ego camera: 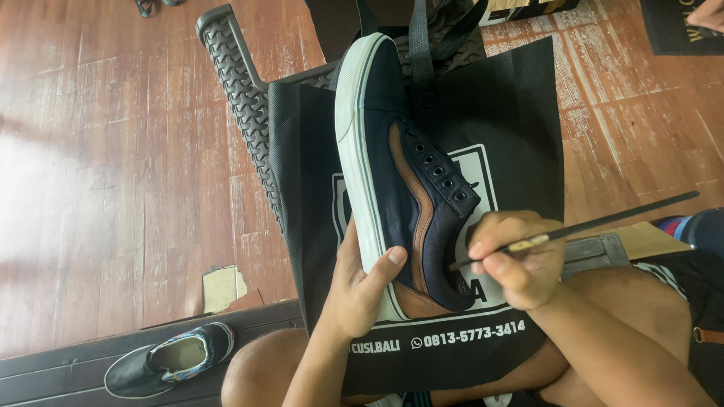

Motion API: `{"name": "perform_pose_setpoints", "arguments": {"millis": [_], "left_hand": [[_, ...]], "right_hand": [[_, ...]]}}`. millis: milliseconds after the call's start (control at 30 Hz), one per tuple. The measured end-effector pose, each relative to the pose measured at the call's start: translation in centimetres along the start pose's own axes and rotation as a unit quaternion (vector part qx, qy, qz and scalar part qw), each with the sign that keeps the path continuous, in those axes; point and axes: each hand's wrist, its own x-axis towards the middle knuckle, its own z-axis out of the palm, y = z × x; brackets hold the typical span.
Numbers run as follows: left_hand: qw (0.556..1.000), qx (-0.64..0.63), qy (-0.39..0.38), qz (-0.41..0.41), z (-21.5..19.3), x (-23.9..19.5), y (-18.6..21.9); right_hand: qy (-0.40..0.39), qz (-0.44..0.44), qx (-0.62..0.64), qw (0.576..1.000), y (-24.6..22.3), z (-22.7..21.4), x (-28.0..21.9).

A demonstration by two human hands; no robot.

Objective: The person holds a black sneaker with a brown side stripe and uses a small brush to apply paint to the shoe's upper and side panels. The person rotates the shoe to access different areas while seated on the floor.

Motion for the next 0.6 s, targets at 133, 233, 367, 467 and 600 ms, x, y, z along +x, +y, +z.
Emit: {"name": "perform_pose_setpoints", "arguments": {"millis": [133, 233, 367, 467, 600], "left_hand": [[1.0, -0.007, -0.001, 0.014, 0.0, 0.0, 0.0], [1.0, -0.006, 0.004, -0.005, 0.1, 0.0, -0.1], [1.0, -0.008, 0.002, -0.004, 0.0, -0.1, -0.4], [1.0, -0.011, 0.002, -0.004, 0.0, -0.1, -0.3], [1.0, -0.012, 0.006, -0.008, 0.0, -0.2, -0.6]], "right_hand": [[-0.006, -0.003, -0.102, 0.995, -1.0, 1.1, 0.5], [0.1, -0.067, -0.194, 0.974, -0.2, 1.0, -0.2], [0.141, -0.073, -0.2, 0.967, 0.0, 0.6, -0.6], [0.066, -0.085, -0.204, 0.973, -0.8, 1.0, -0.1], [0.079, -0.108, -0.31, 0.941, -1.1, 1.3, 0.2]]}}
